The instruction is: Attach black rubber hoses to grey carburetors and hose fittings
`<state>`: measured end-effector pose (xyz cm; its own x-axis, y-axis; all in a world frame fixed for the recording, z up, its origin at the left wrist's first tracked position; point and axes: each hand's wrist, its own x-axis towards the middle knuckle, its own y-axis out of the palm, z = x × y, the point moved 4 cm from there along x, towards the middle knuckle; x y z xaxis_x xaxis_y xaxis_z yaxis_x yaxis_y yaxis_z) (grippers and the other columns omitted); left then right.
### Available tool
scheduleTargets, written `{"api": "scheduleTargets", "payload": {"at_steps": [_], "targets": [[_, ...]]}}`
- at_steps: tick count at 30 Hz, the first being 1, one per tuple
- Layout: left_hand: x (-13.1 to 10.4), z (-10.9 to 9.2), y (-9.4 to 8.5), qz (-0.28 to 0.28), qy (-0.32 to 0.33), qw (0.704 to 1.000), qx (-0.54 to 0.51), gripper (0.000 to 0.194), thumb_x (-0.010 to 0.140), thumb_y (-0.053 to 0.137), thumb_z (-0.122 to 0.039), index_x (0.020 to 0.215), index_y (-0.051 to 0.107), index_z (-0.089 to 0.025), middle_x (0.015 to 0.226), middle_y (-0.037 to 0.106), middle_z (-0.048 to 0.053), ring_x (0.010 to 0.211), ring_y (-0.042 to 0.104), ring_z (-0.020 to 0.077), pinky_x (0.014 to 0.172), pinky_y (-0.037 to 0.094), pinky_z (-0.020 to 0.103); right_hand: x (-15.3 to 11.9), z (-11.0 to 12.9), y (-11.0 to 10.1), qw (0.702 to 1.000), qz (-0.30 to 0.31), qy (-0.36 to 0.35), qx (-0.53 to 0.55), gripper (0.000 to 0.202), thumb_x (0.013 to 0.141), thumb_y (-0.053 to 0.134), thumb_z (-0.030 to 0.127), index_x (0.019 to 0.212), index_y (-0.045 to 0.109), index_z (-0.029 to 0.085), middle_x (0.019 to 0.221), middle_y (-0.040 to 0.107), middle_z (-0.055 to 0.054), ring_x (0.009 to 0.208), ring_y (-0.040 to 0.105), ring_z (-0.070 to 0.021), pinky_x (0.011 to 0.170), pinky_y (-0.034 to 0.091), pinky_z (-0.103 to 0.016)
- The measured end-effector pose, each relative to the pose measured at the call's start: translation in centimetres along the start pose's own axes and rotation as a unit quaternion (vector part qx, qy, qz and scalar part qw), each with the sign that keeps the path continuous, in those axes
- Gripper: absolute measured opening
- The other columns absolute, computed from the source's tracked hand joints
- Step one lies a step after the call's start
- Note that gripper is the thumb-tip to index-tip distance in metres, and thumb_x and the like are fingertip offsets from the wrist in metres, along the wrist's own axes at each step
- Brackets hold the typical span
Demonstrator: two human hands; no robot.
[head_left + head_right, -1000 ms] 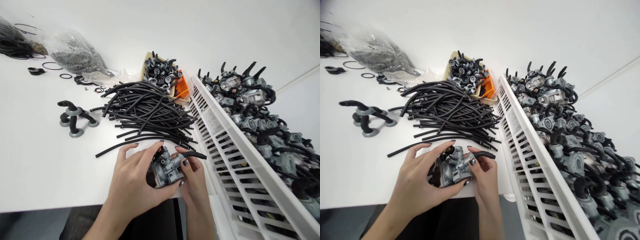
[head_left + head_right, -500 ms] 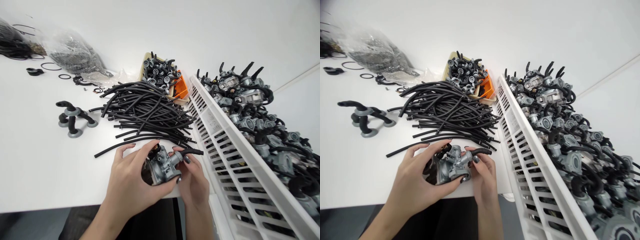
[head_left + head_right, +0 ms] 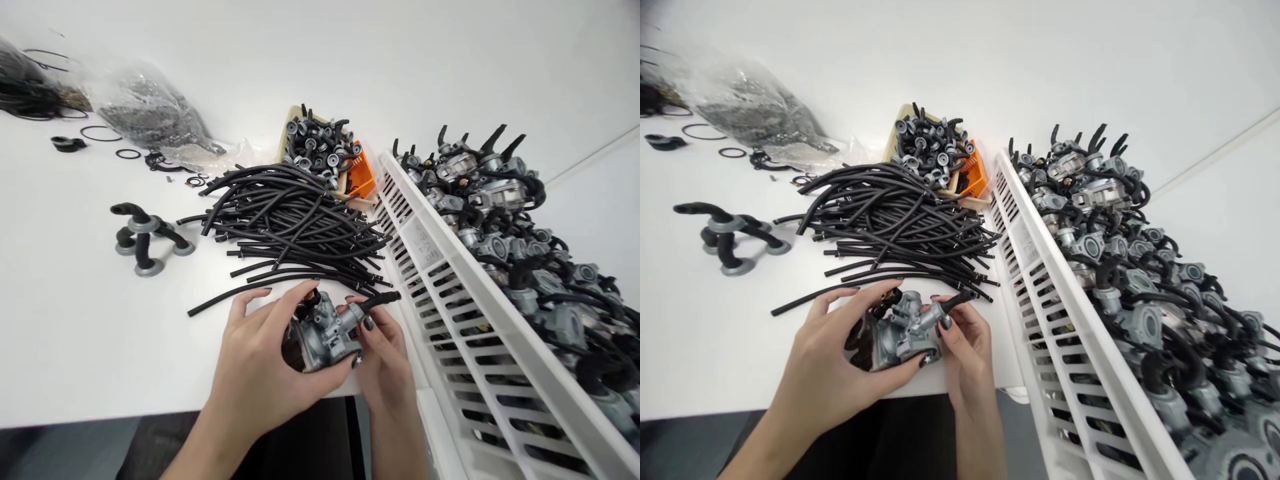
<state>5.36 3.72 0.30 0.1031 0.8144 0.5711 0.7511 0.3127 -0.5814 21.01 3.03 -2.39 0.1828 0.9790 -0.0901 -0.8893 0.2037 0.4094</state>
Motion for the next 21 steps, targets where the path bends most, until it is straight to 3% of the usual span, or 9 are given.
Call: {"api": "scheduleTargets", "payload": {"at_steps": [12, 21], "targets": [[0.02, -0.07, -0.05, 0.009, 0.011, 1.0, 0.005, 0.059, 0.069, 0.07, -0.042, 0.121, 0.055, -0.019, 0.101, 0.075, 0.004, 0.087, 0.066, 0.0242, 0.093, 0.044, 0.042, 0.22, -0.52, -0.67, 1.0, 0.024, 0.004, -0.02, 0.03, 0.073, 0.079, 0.038, 0.1, 0.076, 0.024, 0.081, 0.075, -0.005, 0.074, 0.069, -0.02, 0.073, 0.054, -0.031], [0.11, -0.23, 0.02, 0.008, 0.029, 1.0, -0.006, 0.06, 0.069, 0.07, -0.042, 0.121, 0.055, -0.017, 0.097, 0.075, 0.005, 0.084, 0.068, 0.0224, 0.095, 0.043, 0.042, 0.21, -0.52, -0.66, 0.999, 0.019, -0.012, -0.024, 0.022, 0.072, 0.08, 0.036, 0.091, 0.075, 0.025, 0.082, 0.075, -0.003, 0.076, 0.068, -0.0153, 0.069, 0.052, -0.023]]}}
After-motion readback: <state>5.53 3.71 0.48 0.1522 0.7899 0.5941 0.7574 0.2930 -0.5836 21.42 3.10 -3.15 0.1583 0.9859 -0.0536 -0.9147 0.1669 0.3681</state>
